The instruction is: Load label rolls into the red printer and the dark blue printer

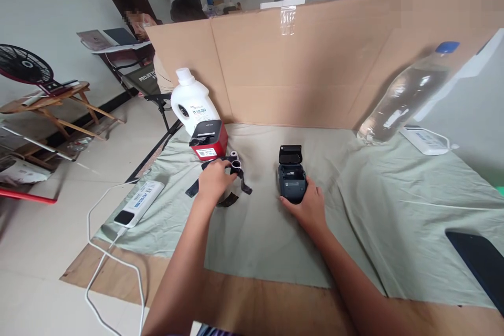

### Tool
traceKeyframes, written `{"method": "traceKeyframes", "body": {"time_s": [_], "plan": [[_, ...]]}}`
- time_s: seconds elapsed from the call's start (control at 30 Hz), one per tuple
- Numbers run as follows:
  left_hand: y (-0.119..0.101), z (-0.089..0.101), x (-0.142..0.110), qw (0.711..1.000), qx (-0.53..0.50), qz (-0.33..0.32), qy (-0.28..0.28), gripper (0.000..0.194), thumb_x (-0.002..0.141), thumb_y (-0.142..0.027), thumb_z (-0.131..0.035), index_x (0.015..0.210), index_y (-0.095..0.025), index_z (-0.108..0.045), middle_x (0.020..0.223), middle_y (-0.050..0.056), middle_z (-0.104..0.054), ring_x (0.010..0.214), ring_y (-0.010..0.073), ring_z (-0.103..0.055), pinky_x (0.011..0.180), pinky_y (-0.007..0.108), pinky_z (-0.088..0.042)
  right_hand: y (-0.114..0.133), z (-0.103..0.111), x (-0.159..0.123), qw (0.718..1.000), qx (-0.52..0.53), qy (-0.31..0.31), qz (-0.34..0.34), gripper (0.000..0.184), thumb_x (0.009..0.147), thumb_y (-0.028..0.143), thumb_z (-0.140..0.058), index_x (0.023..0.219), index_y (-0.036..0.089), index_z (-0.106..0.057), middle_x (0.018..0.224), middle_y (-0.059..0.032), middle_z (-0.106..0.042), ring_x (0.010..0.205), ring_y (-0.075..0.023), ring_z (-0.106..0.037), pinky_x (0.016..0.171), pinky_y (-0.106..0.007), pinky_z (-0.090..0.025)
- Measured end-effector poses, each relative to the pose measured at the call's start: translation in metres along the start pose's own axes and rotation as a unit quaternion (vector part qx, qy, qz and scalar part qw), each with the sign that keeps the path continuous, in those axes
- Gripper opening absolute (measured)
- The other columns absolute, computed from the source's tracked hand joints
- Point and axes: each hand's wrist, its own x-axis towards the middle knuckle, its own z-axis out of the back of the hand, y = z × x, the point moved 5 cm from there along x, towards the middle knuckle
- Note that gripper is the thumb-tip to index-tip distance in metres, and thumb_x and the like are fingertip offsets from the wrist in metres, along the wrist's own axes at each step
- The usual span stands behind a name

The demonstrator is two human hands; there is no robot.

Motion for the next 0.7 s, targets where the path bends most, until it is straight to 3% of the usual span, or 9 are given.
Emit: {"method": "traceKeyframes", "body": {"time_s": [0.1, 0.2, 0.4, 0.5, 0.7], "plan": [[0.013, -0.017, 0.004, 0.997, 0.057, -0.03, 0.045, 0.032, 0.08, -0.031, -0.067, 0.108, -0.022, -0.076, 0.115, 0.011, -0.068, 0.115, 0.0313, -0.061, 0.089, 0.035, -0.05, 0.001, 0.001, 0.0, 1.0, 0.004, 0.0, -0.003, 0.095, 0.073, 0.057, -0.073, 0.148, 0.014, -0.033, 0.139, -0.0211, -0.055, 0.123, -0.042, -0.05, 0.104, -0.054, -0.039], [0.018, -0.026, 0.0, 0.994, 0.088, -0.034, 0.051, 0.027, 0.079, -0.029, -0.066, 0.103, -0.022, -0.078, 0.109, 0.011, -0.067, 0.114, 0.0325, -0.06, 0.095, 0.039, -0.048, 0.002, 0.001, 0.0, 1.0, 0.003, 0.002, -0.008, 0.096, 0.072, 0.056, -0.074, 0.148, 0.013, -0.033, 0.138, -0.0214, -0.056, 0.124, -0.0424, -0.05, 0.105, -0.054, -0.039], [0.051, -0.005, -0.02, 0.999, -0.004, 0.044, -0.03, 0.034, 0.085, -0.045, -0.062, 0.11, -0.025, -0.074, 0.108, 0.008, -0.067, 0.108, 0.0274, -0.063, 0.078, 0.032, -0.048, 0.003, 0.003, 0.0, 1.0, 0.005, 0.006, -0.011, 0.095, 0.073, 0.056, -0.074, 0.147, 0.013, -0.034, 0.139, -0.0219, -0.056, 0.126, -0.0437, -0.049, 0.105, -0.054, -0.039], [0.067, -0.001, -0.029, 0.996, -0.019, 0.087, -0.026, 0.035, 0.086, -0.045, -0.062, 0.114, -0.027, -0.072, 0.109, 0.006, -0.068, 0.096, 0.0248, -0.066, 0.069, 0.03, -0.045, 0.003, 0.003, 0.0, 1.0, 0.005, 0.006, -0.014, 0.095, 0.072, 0.057, -0.073, 0.147, 0.012, -0.035, 0.139, -0.022, -0.056, 0.125, -0.0428, -0.05, 0.105, -0.054, -0.04], [0.065, -0.002, -0.035, 0.995, -0.021, 0.092, -0.032, 0.027, 0.085, -0.035, -0.064, 0.11, -0.028, -0.071, 0.118, 0.004, -0.071, 0.101, 0.025, -0.067, 0.071, 0.029, -0.044, 0.002, 0.001, 0.001, 1.0, 0.001, -0.007, -0.009, 0.097, 0.07, 0.058, -0.074, 0.147, 0.015, -0.034, 0.139, -0.0206, -0.056, 0.122, -0.0409, -0.051, 0.102, -0.054, -0.042]]}}
